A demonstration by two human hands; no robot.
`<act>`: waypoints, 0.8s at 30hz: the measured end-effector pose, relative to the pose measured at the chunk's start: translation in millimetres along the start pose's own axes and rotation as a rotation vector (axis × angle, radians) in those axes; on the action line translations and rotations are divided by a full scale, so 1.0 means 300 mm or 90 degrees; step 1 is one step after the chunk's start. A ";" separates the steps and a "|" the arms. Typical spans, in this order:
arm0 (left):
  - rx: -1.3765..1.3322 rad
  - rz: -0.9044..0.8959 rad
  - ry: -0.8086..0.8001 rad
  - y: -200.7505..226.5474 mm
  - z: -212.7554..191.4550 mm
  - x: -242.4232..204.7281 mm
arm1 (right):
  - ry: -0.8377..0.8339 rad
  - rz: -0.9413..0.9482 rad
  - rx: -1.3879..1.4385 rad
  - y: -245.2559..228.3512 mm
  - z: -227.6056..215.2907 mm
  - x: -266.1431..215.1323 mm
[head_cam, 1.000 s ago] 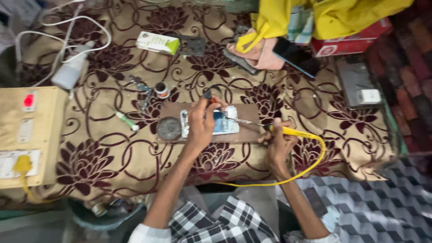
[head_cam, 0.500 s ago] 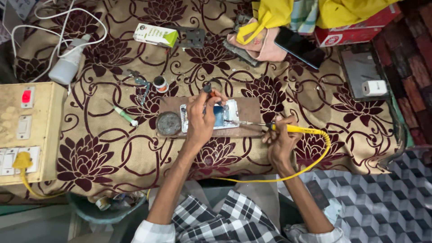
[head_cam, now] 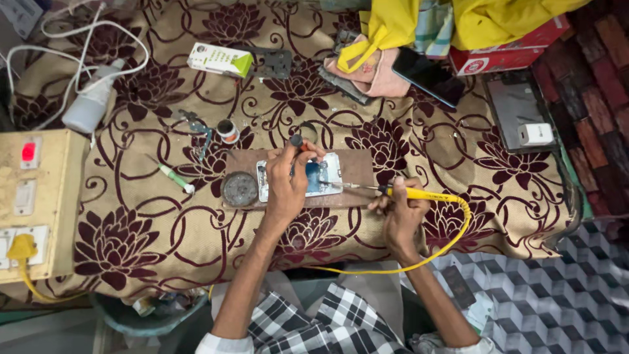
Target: The person uses a soldering iron and a small tool to work on a circuit board placed on a wooden block. They repeatedly apply the soldering iron to specific points on the board while manipulating components with the other hand.
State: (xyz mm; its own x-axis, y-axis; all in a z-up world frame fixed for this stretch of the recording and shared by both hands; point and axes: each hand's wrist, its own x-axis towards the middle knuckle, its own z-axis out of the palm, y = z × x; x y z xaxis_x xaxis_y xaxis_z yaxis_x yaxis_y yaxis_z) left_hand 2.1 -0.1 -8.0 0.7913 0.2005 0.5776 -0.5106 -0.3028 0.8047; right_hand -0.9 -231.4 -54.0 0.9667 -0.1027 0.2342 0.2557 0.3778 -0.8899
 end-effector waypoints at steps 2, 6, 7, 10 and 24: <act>0.002 -0.039 0.005 -0.001 0.007 -0.004 | 0.020 -0.022 -0.023 -0.003 0.003 -0.009; 0.051 -0.017 0.011 0.030 -0.003 0.000 | 0.040 -0.002 -0.003 -0.011 0.018 -0.017; 0.091 -0.003 0.012 0.039 -0.006 0.001 | 0.037 -0.001 0.000 -0.013 0.017 -0.017; 0.130 0.014 0.013 0.059 -0.008 0.009 | 0.032 -0.005 0.007 -0.013 0.013 -0.013; 0.118 0.020 0.008 0.025 -0.003 -0.010 | 0.066 0.007 0.096 0.001 -0.014 -0.017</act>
State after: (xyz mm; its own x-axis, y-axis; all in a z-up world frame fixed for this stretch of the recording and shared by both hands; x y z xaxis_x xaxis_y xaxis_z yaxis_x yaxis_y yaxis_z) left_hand -4.4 -2.2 -3.7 0.7706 0.1997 0.6053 -0.4640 -0.4754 0.7475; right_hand -5.9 -234.5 -57.1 0.9662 -0.1886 0.1757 0.2495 0.5123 -0.8218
